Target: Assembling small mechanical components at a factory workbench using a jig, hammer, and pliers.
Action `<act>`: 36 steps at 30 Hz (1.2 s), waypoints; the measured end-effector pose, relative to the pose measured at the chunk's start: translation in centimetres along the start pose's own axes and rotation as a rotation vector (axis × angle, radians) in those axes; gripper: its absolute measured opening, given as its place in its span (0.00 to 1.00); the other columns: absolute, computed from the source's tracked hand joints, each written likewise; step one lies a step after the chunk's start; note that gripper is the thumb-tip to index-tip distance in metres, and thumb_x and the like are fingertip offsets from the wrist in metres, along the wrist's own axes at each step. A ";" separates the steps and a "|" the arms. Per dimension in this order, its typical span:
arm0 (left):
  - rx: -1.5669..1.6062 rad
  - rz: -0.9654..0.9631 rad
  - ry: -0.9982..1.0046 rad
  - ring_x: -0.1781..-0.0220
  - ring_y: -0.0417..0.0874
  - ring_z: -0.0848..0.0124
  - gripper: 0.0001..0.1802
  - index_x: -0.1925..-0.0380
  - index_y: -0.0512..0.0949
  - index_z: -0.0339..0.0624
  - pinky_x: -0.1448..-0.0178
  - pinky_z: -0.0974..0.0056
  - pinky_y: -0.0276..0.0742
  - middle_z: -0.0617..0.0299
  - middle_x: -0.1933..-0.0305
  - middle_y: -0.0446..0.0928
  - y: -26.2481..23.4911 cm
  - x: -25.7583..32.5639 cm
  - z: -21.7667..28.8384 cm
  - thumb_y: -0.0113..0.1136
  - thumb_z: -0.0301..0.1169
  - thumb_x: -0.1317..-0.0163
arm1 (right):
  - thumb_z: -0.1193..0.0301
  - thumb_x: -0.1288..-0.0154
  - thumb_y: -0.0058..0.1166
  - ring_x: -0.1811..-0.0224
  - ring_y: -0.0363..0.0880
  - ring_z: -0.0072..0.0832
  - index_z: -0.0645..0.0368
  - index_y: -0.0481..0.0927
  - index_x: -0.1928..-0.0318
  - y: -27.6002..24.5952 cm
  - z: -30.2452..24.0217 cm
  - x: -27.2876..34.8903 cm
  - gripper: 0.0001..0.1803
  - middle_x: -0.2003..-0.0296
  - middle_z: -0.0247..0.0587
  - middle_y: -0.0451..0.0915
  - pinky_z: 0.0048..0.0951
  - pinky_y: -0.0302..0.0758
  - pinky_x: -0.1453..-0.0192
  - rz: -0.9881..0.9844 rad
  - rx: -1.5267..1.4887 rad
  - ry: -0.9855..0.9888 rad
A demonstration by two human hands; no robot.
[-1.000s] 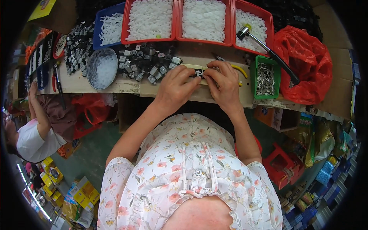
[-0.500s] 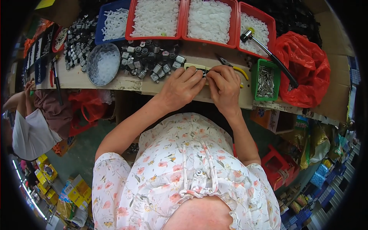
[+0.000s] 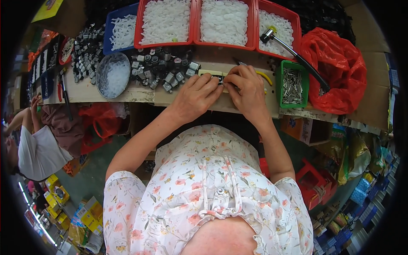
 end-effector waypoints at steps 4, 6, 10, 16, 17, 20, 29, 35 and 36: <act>0.028 0.011 -0.003 0.44 0.77 0.55 0.24 0.54 0.82 0.38 0.44 0.54 0.75 0.53 0.49 0.75 -0.4 0.0 -0.1 0.62 0.23 0.57 | 0.79 0.45 0.64 0.57 0.79 0.42 0.63 0.83 0.61 -1.5 0.3 0.3 0.10 0.59 0.43 0.79 0.38 0.75 0.53 0.061 -0.072 0.007; 0.046 0.013 -0.001 0.44 0.77 0.55 0.25 0.54 0.82 0.39 0.44 0.53 0.75 0.52 0.48 0.75 -0.9 0.0 -0.1 0.62 0.22 0.58 | 0.78 0.42 0.63 0.55 0.81 0.42 0.63 0.83 0.58 -3.8 1.2 1.1 0.10 0.58 0.46 0.79 0.37 0.76 0.52 0.147 -0.054 0.073; 0.132 0.098 -0.031 0.46 0.78 0.55 0.16 0.59 0.81 0.38 0.47 0.54 0.76 0.54 0.53 0.77 -1.8 -0.7 -0.7 0.65 0.25 0.51 | 0.77 0.38 0.62 0.56 0.81 0.42 0.63 0.82 0.56 -7.7 4.9 3.2 0.10 0.59 0.46 0.79 0.37 0.76 0.54 0.262 0.140 0.309; 0.238 0.161 -0.048 0.49 0.78 0.54 0.13 0.62 0.82 0.39 0.49 0.54 0.76 0.55 0.59 0.77 -1.7 -6.8 -1.7 0.69 0.25 0.49 | 0.77 0.38 0.61 0.60 0.79 0.48 0.63 0.83 0.58 -7.9 8.9 5.0 0.08 0.63 0.49 0.77 0.42 0.74 0.57 0.221 0.405 0.359; 0.291 0.140 -0.046 0.50 0.78 0.54 0.13 0.62 0.82 0.37 0.49 0.55 0.77 0.54 0.60 0.78 -1.5 -8.5 -1.7 0.69 0.24 0.49 | 0.77 0.39 0.60 0.60 0.79 0.48 0.63 0.83 0.60 -8.1 9.0 5.1 0.07 0.64 0.49 0.77 0.42 0.74 0.57 0.225 0.393 0.361; 0.427 0.115 0.049 0.52 0.78 0.52 0.09 0.65 0.82 0.34 0.51 0.53 0.77 0.53 0.62 0.79 -0.2 -13.8 -1.8 0.68 0.23 0.47 | 0.78 0.45 0.60 0.60 0.79 0.47 0.62 0.83 0.66 -8.5 9.2 5.5 0.05 0.67 0.47 0.77 0.44 0.74 0.58 0.227 0.431 0.402; 0.166 -0.262 0.130 0.64 0.79 0.47 0.05 0.77 0.85 0.36 0.56 0.50 0.75 0.45 0.73 0.80 7.7 -21.0 -6.4 0.66 0.23 0.58 | 0.67 0.43 0.58 0.60 0.79 0.39 0.49 0.86 0.71 -7.4 11.1 6.9 0.05 0.69 0.39 0.79 0.44 0.74 0.60 0.389 0.361 0.383; 0.172 -0.266 0.214 0.66 0.79 0.48 0.03 0.81 0.83 0.34 0.57 0.50 0.77 0.45 0.75 0.79 7.7 -22.3 -4.8 0.64 0.20 0.60 | 0.69 0.42 0.59 0.58 0.78 0.40 0.56 0.85 0.70 -8.0 10.6 7.5 0.05 0.69 0.40 0.78 0.44 0.69 0.57 0.491 0.183 0.359; 0.201 -0.253 0.194 0.66 0.79 0.48 0.03 0.81 0.83 0.33 0.57 0.50 0.76 0.44 0.75 0.79 7.5 -22.5 -4.4 0.64 0.20 0.60 | 0.69 0.42 0.59 0.58 0.78 0.40 0.56 0.85 0.70 -8.0 10.7 7.5 0.05 0.69 0.40 0.78 0.44 0.69 0.57 0.499 0.185 0.361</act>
Point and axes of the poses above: each hand's wrist, its own x-axis away from the middle knuckle, its own y-axis out of the palm, z = x × y, the point moved 1 cm from there along -x, towards the middle knuckle
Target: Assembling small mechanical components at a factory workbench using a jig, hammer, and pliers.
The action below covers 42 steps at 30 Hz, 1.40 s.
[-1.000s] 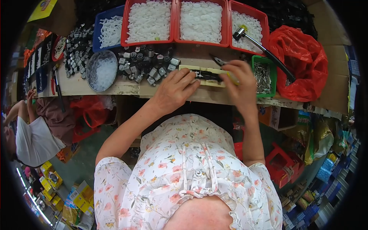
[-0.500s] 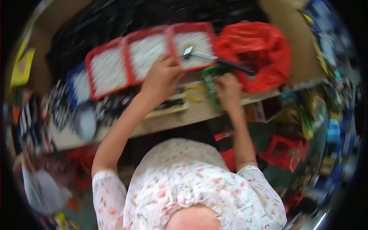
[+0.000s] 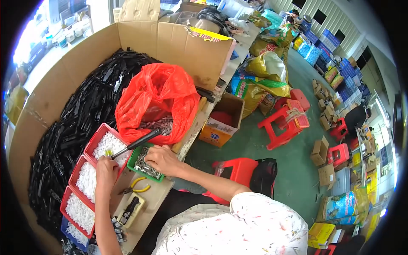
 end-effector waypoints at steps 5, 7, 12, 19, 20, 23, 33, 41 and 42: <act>0.092 0.096 -0.049 0.68 0.78 0.51 0.06 0.72 0.85 0.31 0.60 0.54 0.74 0.45 0.73 0.78 -1.4 1.0 0.7 0.66 0.21 0.52 | 0.70 0.39 0.60 0.60 0.80 0.38 0.58 0.84 0.64 0.0 -0.3 -0.5 0.06 0.69 0.41 0.79 0.41 0.72 0.57 0.009 -0.049 0.014; 0.245 0.166 -0.197 0.71 0.79 0.63 0.06 0.68 0.85 0.32 0.64 0.61 0.73 0.52 0.74 0.81 -2.4 1.6 1.8 0.67 0.24 0.44 | 0.70 0.39 0.60 0.61 0.80 0.40 0.60 0.84 0.64 -0.2 -0.8 -0.8 0.07 0.68 0.42 0.80 0.42 0.73 0.58 0.030 -0.120 -0.003; 0.815 0.203 -0.605 0.71 0.78 0.80 0.08 0.65 0.86 0.32 0.67 0.73 0.68 0.65 0.71 0.83 -3.8 5.4 5.6 0.67 0.28 0.37 | 0.74 0.39 0.61 0.63 0.83 0.42 0.65 0.82 0.64 -1.2 -4.9 -1.5 0.06 0.66 0.45 0.83 0.39 0.76 0.57 0.028 -0.324 -0.031; 1.241 0.380 -0.912 0.67 0.77 0.79 0.13 0.59 0.85 0.29 0.61 0.73 0.71 0.64 0.68 0.82 -3.1 10.1 9.5 0.64 0.30 0.36 | 0.79 0.41 0.63 0.58 0.82 0.27 0.65 0.83 0.63 -0.1 -8.8 -0.4 0.06 0.63 0.40 0.84 0.30 0.77 0.50 -0.127 -0.789 0.132; 1.245 0.382 -0.958 0.68 0.77 0.79 0.13 0.60 0.85 0.29 0.61 0.73 0.71 0.64 0.68 0.82 -3.3 10.6 9.9 0.64 0.31 0.36 | 0.80 0.41 0.63 0.58 0.82 0.29 0.65 0.83 0.63 0.7 -9.0 -0.2 0.05 0.62 0.40 0.84 0.31 0.77 0.48 -0.086 -0.800 0.081; 1.300 0.391 -0.998 0.68 0.80 0.78 0.13 0.61 0.85 0.31 0.62 0.73 0.72 0.62 0.69 0.83 -2.6 12.5 9.9 0.64 0.33 0.36 | 0.83 0.41 0.62 0.56 0.82 0.29 0.65 0.83 0.63 1.0 -10.1 0.6 0.05 0.61 0.42 0.84 0.29 0.77 0.48 -0.117 -0.760 0.041; 1.349 0.489 -0.980 0.67 0.84 0.78 0.09 0.63 0.87 0.36 0.63 0.74 0.71 0.62 0.67 0.86 -1.4 13.2 10.6 0.67 0.31 0.37 | 0.86 0.43 0.63 0.55 0.82 0.29 0.68 0.83 0.61 2.7 -9.9 0.9 0.08 0.60 0.44 0.83 0.26 0.77 0.49 -0.146 -0.778 -0.045; 1.152 0.397 -0.938 0.65 0.83 0.78 0.12 0.63 0.86 0.30 0.58 0.71 0.78 0.62 0.66 0.85 -2.3 13.1 10.4 0.65 0.31 0.36 | 0.83 0.47 0.63 0.58 0.83 0.40 0.61 0.83 0.62 1.7 -11.2 0.7 0.11 0.62 0.44 0.82 0.36 0.78 0.53 -0.081 -0.348 -0.346; 1.068 0.348 -0.957 0.65 0.83 0.78 0.13 0.63 0.86 0.31 0.57 0.71 0.78 0.62 0.67 0.85 -2.8 12.8 10.6 0.63 0.32 0.36 | 0.81 0.49 0.61 0.58 0.82 0.43 0.59 0.84 0.62 2.3 -10.7 0.6 0.12 0.63 0.44 0.82 0.40 0.77 0.52 -0.080 -0.317 -0.420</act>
Point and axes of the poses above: each hand's wrist, its own x-axis away from the middle knuckle, its own y-axis out of the palm, z = x × y, the point moved 1 cm from there along -x, towards the middle knuckle
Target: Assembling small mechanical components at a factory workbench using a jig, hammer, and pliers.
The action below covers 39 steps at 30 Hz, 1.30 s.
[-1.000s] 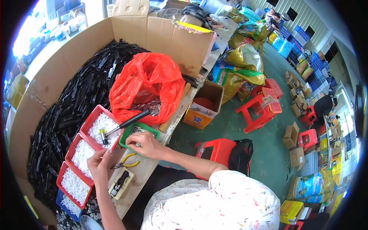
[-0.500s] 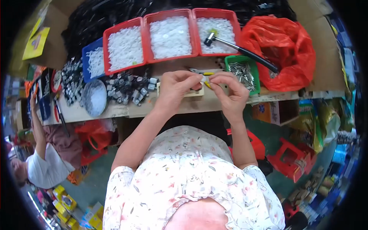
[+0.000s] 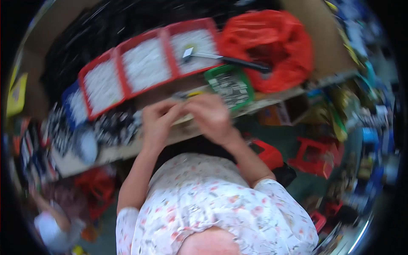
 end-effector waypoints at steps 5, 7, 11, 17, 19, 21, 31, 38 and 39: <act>0.134 0.024 -0.047 0.72 0.77 0.80 0.09 0.70 0.83 0.31 0.65 0.74 0.71 0.64 0.73 0.81 -0.6 -0.8 -1.7 0.63 0.28 0.38 | 0.76 0.49 0.64 0.57 0.82 0.40 0.57 0.83 0.63 1.5 0.7 0.8 0.10 0.63 0.40 0.81 0.40 0.77 0.51 0.089 -0.121 0.058; 0.234 -0.006 -0.112 0.76 0.75 0.80 0.07 0.71 0.82 0.32 0.69 0.75 0.68 0.65 0.75 0.79 -0.9 -0.9 -1.9 0.62 0.26 0.37 | 0.73 0.44 0.64 0.57 0.81 0.43 0.58 0.82 0.61 1.3 0.2 0.8 0.09 0.62 0.39 0.80 0.40 0.76 0.51 0.081 -0.193 0.104; 0.336 -0.084 -0.154 0.76 0.76 0.79 0.05 0.69 0.81 0.34 0.70 0.75 0.69 0.63 0.74 0.80 -0.4 -0.9 -2.8 0.61 0.24 0.35 | 0.71 0.41 0.61 0.59 0.82 0.42 0.60 0.83 0.61 0.4 -0.1 1.7 0.09 0.63 0.42 0.80 0.41 0.76 0.53 0.144 -0.178 0.070; 0.441 -0.169 -0.240 0.75 0.80 0.76 0.07 0.69 0.81 0.35 0.70 0.73 0.74 0.61 0.73 0.81 0.8 -0.9 -2.4 0.61 0.28 0.34 | 0.73 0.41 0.60 0.56 0.81 0.45 0.61 0.83 0.58 -0.9 0.6 3.0 0.10 0.60 0.44 0.81 0.41 0.76 0.50 0.145 -0.185 0.070; 0.462 -0.174 -0.281 0.75 0.79 0.75 0.08 0.69 0.81 0.37 0.70 0.73 0.74 0.62 0.75 0.80 1.2 -0.7 -2.2 0.62 0.31 0.35 | 0.73 0.42 0.60 0.55 0.81 0.45 0.61 0.83 0.58 -1.4 0.8 3.1 0.11 0.60 0.45 0.81 0.41 0.76 0.50 0.150 -0.183 0.041; 0.477 -0.177 -0.290 0.75 0.79 0.76 0.08 0.69 0.81 0.38 0.70 0.73 0.74 0.62 0.75 0.79 1.3 -0.5 -2.2 0.62 0.31 0.35 | 0.74 0.41 0.58 0.54 0.81 0.44 0.62 0.82 0.57 -1.8 0.6 3.0 0.11 0.59 0.45 0.80 0.41 0.76 0.48 0.127 -0.165 -0.008; 0.506 -0.182 -0.296 0.75 0.79 0.76 0.08 0.66 0.79 0.39 0.71 0.73 0.74 0.64 0.74 0.79 1.0 0.7 -1.6 0.61 0.33 0.32 | 0.72 0.39 0.54 0.51 0.80 0.39 0.62 0.81 0.59 -2.4 0.0 2.9 0.10 0.57 0.44 0.81 0.39 0.74 0.45 0.007 0.026 -0.144; 0.372 -0.099 0.090 0.68 0.81 0.76 0.13 0.51 0.78 0.29 0.64 0.73 0.79 0.58 0.59 0.81 1.4 2.3 -1.6 0.58 0.28 0.30 | 0.71 0.40 0.54 0.51 0.80 0.37 0.62 0.79 0.59 -2.2 -1.0 2.3 0.10 0.57 0.42 0.80 0.39 0.75 0.48 0.006 0.124 -0.187; 0.317 -0.094 0.147 0.65 0.79 0.79 0.18 0.45 0.77 0.28 0.59 0.74 0.79 0.60 0.55 0.80 1.2 2.5 -1.8 0.62 0.22 0.34 | 0.71 0.40 0.54 0.53 0.80 0.37 0.63 0.79 0.61 -2.3 -1.1 2.2 0.10 0.60 0.43 0.80 0.38 0.76 0.50 0.011 0.098 -0.174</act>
Point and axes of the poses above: each hand's wrist, its own x-axis away from the middle knuckle, its own y-axis out of the palm, z = x × y, the point moved 1 cm from there along -x, towards the middle knuckle
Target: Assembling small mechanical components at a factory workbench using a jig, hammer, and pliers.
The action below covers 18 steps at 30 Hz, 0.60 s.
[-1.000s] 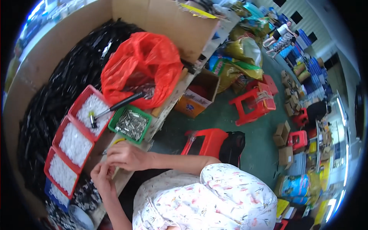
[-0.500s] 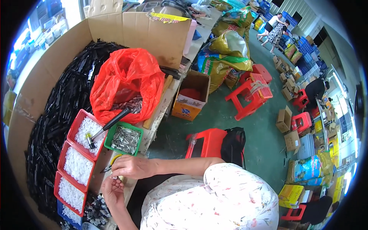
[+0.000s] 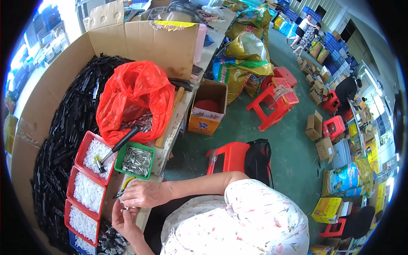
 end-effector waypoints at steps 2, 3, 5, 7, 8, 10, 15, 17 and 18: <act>-0.185 -0.060 0.152 0.63 0.81 0.78 0.17 0.46 0.77 0.29 0.57 0.74 0.78 0.60 0.54 0.81 -0.4 -0.2 -0.3 0.62 0.23 0.34 | 0.71 0.40 0.54 0.54 0.80 0.38 0.63 0.78 0.62 0.0 -0.2 0.0 0.09 0.60 0.43 0.80 0.38 0.76 0.51 0.026 -0.021 0.008; -0.371 -0.115 0.302 0.61 0.82 0.77 0.16 0.46 0.78 0.31 0.54 0.74 0.78 0.60 0.53 0.82 -0.3 -0.4 -0.3 0.63 0.23 0.33 | 0.71 0.40 0.54 0.54 0.81 0.39 0.63 0.78 0.63 0.0 -0.2 0.0 0.09 0.61 0.44 0.80 0.39 0.76 0.52 0.050 -0.047 0.016; -0.403 -0.119 0.280 0.57 0.81 0.77 0.16 0.48 0.80 0.32 0.51 0.73 0.77 0.62 0.54 0.82 -0.3 -0.3 0.0 0.65 0.21 0.36 | 0.71 0.41 0.55 0.55 0.81 0.39 0.64 0.78 0.64 0.1 -0.2 0.1 0.09 0.61 0.44 0.80 0.38 0.76 0.52 0.066 -0.050 0.019; -0.451 -0.116 0.241 0.58 0.82 0.76 0.14 0.51 0.81 0.31 0.51 0.72 0.78 0.62 0.56 0.82 -0.2 -0.3 0.0 0.66 0.20 0.37 | 0.71 0.41 0.55 0.56 0.81 0.40 0.64 0.78 0.65 0.1 -0.2 0.2 0.08 0.62 0.44 0.80 0.38 0.76 0.53 0.084 -0.054 0.023; -0.451 -0.118 0.243 0.58 0.82 0.76 0.14 0.51 0.81 0.31 0.51 0.72 0.78 0.62 0.56 0.82 -0.2 -0.3 0.0 0.66 0.20 0.37 | 0.71 0.42 0.55 0.57 0.81 0.40 0.65 0.78 0.65 0.0 -0.4 0.2 0.08 0.63 0.45 0.80 0.38 0.76 0.53 0.076 -0.065 0.040; -0.482 -0.117 0.275 0.59 0.81 0.76 0.12 0.53 0.81 0.29 0.52 0.72 0.78 0.62 0.57 0.82 -0.3 -0.2 0.0 0.66 0.20 0.38 | 0.72 0.42 0.56 0.58 0.82 0.40 0.65 0.78 0.66 -0.1 -0.5 0.1 0.08 0.63 0.45 0.80 0.38 0.77 0.54 0.069 -0.072 0.057; -0.514 -0.124 0.372 0.60 0.81 0.77 0.12 0.53 0.81 0.28 0.52 0.72 0.78 0.62 0.59 0.82 -0.5 -0.1 -0.3 0.64 0.19 0.37 | 0.73 0.41 0.58 0.60 0.81 0.43 0.65 0.78 0.66 -0.1 -0.8 0.2 0.07 0.66 0.46 0.78 0.40 0.76 0.56 0.098 -0.250 0.146; -0.507 -0.120 0.371 0.60 0.82 0.76 0.12 0.53 0.81 0.28 0.52 0.72 0.78 0.62 0.59 0.82 -0.3 0.0 0.0 0.64 0.19 0.37 | 0.71 0.39 0.58 0.59 0.81 0.43 0.64 0.78 0.63 0.0 -0.8 0.6 0.08 0.65 0.45 0.79 0.40 0.76 0.55 0.066 -0.271 0.186; -0.545 -0.126 0.385 0.60 0.82 0.76 0.12 0.54 0.81 0.28 0.52 0.72 0.78 0.61 0.60 0.82 -0.3 0.0 0.1 0.64 0.19 0.37 | 0.70 0.37 0.58 0.58 0.81 0.42 0.64 0.78 0.61 0.0 -0.8 0.8 0.10 0.63 0.44 0.79 0.41 0.76 0.53 0.030 -0.297 0.224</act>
Point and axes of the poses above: each hand's wrist, its own x-axis away from the middle knuckle, its own y-axis out of the palm, z = x × y, the point moved 1 cm from there along -x, towards the middle knuckle
